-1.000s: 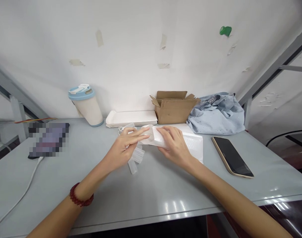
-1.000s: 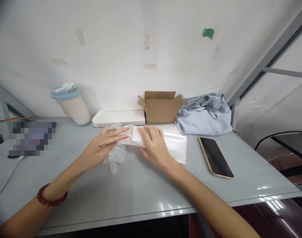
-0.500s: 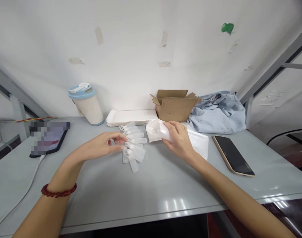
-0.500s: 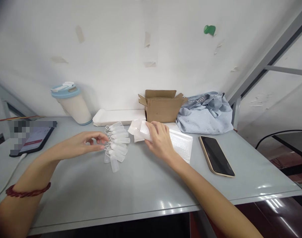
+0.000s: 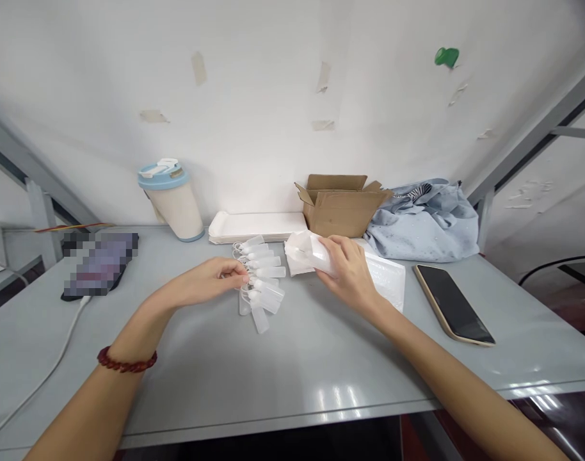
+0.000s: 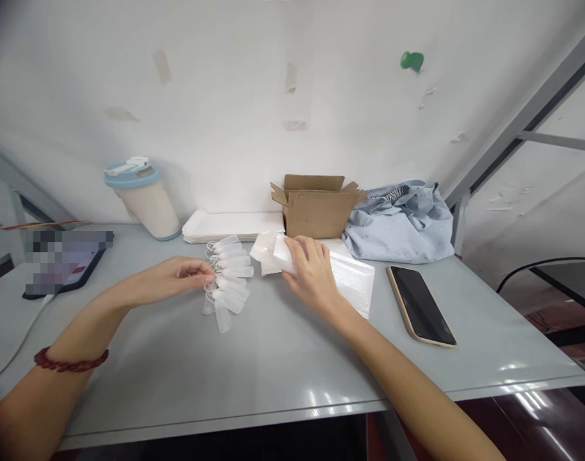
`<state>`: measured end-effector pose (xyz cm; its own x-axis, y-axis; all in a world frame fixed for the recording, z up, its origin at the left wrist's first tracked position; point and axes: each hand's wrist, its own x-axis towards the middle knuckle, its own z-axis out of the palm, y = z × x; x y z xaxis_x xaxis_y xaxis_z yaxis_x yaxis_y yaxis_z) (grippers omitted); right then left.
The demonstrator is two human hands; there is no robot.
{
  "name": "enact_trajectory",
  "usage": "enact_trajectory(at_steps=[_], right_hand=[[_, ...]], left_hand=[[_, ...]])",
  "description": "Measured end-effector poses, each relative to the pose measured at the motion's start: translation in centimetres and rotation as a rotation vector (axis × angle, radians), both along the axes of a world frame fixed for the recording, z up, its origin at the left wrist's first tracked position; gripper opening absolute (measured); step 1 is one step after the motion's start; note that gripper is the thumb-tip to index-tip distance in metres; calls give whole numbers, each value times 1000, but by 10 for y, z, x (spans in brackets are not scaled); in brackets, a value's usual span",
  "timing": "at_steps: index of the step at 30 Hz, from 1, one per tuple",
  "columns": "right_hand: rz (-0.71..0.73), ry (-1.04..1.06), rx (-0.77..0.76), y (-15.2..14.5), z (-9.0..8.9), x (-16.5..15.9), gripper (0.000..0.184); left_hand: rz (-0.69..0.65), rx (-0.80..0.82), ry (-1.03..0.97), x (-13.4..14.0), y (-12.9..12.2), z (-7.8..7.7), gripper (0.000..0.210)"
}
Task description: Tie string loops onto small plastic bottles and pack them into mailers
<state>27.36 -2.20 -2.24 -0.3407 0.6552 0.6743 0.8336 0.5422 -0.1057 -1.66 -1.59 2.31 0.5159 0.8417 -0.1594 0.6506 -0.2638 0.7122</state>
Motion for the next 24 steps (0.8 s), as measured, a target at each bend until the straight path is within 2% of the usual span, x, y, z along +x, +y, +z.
enact_trajectory(at_steps=[5,8,15,18,24], right_hand=[[-5,-5,-15,-1,1,0,48],[3,-13,-16,-1,1,-1,48],[36,-27,-8,-3,-2,-4,49],[67,-32,-5,-7,-1,-7,52],[155,-43,31,-18,3,-15,53]], left_hand=[[31,-105,-66,2,0,2,25],[95,-137,-131,0,-1,7,26],[303,-86,-494,-4,1,6,25],[361,-22,-555,5,-1,3,25],[426,48,-513,37,-14,-1,20]])
